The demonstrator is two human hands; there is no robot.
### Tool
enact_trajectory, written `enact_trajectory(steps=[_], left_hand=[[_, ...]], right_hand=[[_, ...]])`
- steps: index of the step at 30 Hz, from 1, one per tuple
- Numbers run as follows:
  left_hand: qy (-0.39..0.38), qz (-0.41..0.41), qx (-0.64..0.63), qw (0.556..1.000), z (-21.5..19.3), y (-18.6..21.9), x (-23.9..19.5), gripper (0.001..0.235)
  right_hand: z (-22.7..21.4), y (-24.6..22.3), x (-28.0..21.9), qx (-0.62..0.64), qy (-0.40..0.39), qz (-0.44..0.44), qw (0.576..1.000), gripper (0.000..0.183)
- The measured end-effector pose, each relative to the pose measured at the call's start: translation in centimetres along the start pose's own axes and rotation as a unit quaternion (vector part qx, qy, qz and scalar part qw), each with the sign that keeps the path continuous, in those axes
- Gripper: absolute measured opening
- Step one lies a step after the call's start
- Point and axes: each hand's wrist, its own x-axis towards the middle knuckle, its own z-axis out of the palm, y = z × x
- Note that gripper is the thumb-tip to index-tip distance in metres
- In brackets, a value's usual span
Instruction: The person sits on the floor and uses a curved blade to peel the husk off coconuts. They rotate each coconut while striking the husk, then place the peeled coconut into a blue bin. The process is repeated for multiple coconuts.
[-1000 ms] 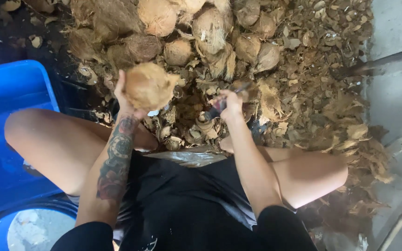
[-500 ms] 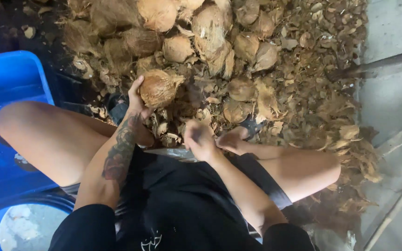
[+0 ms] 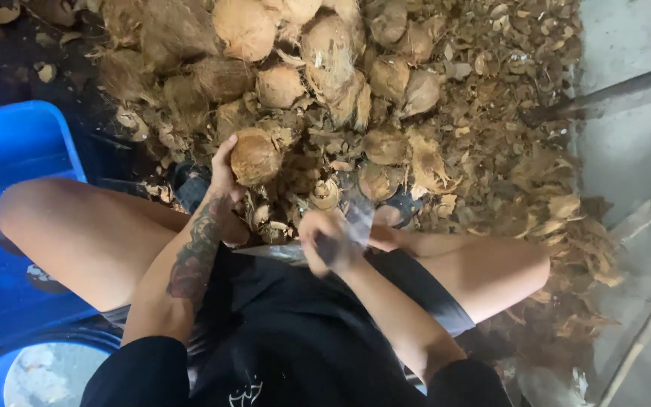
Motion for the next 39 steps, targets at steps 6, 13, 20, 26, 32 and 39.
enact_trajectory(steps=[6,13,20,26,32,39], left_hand=[[-0.008,-0.007,0.048,0.999,2.2,0.6,-2.9,0.085],[-0.008,0.001,-0.028,1.000,1.7,0.0,-2.7,0.086],[-0.009,0.027,-0.036,0.999,1.8,0.9,-1.9,0.093],[-0.022,0.059,-0.080,0.995,2.7,2.4,-1.4,0.077],[-0.008,0.037,-0.043,0.998,4.3,1.8,-3.8,0.082],[-0.037,0.024,0.076,0.996,4.6,1.8,-4.2,0.084]], right_hand=[[1.0,2.5,-1.1,-0.092,0.018,0.317,0.944,0.034],[0.7,-8.5,-3.0,0.147,0.078,-0.122,0.978,0.015],[1.0,7.4,-0.1,-0.178,-0.021,0.352,0.919,0.034],[0.2,-1.2,-1.8,-0.102,0.076,0.243,0.962,0.008],[1.3,-5.5,-2.8,0.032,0.205,-0.311,0.927,0.016],[0.9,3.7,-0.6,-0.060,0.024,0.271,0.960,0.029]])
